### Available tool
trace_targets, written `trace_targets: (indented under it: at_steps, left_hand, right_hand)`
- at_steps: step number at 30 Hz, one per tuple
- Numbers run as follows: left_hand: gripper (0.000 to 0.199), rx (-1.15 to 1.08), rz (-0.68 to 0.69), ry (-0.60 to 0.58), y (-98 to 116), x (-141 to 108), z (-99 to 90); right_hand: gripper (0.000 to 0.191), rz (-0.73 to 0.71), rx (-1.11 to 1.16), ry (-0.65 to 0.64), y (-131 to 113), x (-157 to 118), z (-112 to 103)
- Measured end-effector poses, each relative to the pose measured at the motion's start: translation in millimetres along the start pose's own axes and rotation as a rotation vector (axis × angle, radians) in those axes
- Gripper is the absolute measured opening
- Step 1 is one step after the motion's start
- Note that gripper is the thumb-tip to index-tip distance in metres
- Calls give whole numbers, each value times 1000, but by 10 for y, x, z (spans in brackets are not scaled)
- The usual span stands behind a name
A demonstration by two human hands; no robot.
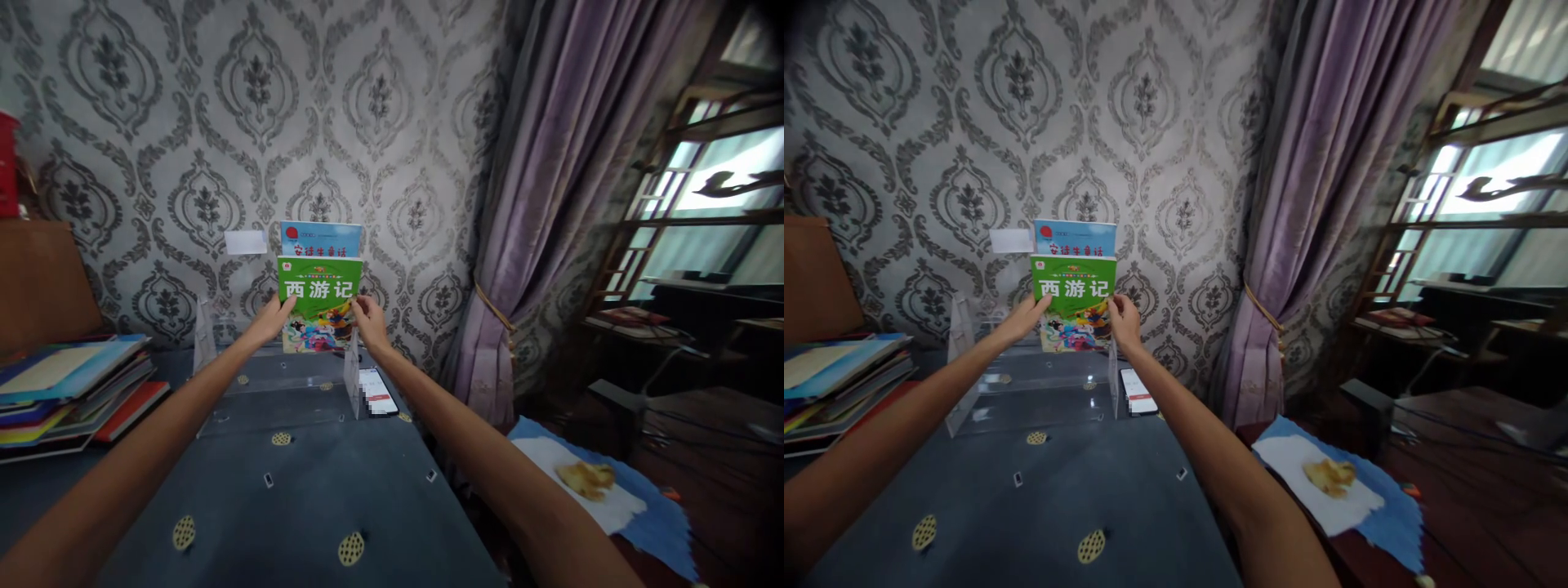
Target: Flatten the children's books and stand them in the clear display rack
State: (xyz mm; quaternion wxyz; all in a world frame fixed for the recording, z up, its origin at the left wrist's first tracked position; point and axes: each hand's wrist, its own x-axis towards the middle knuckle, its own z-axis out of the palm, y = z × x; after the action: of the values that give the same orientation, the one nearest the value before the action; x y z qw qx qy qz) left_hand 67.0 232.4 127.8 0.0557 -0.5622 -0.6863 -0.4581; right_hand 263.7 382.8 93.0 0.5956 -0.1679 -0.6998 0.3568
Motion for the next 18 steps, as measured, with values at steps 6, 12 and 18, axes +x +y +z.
trace_targets:
  at_steps: [6, 12, 18]
  left_hand:
    - [66, 39, -30, -11, 4, -58, -23]
    - [66, 77, -60, -28, 21, -97, -24]
    - [62, 126, -112, -38, 36, -84, 24]
  right_hand:
    - [35, 22, 34, -7, -20, -35, -14]
    - [32, 47, 38, -2, -20, -13, -13]
    - [32, 56, 33, 3, -27, -9, -35]
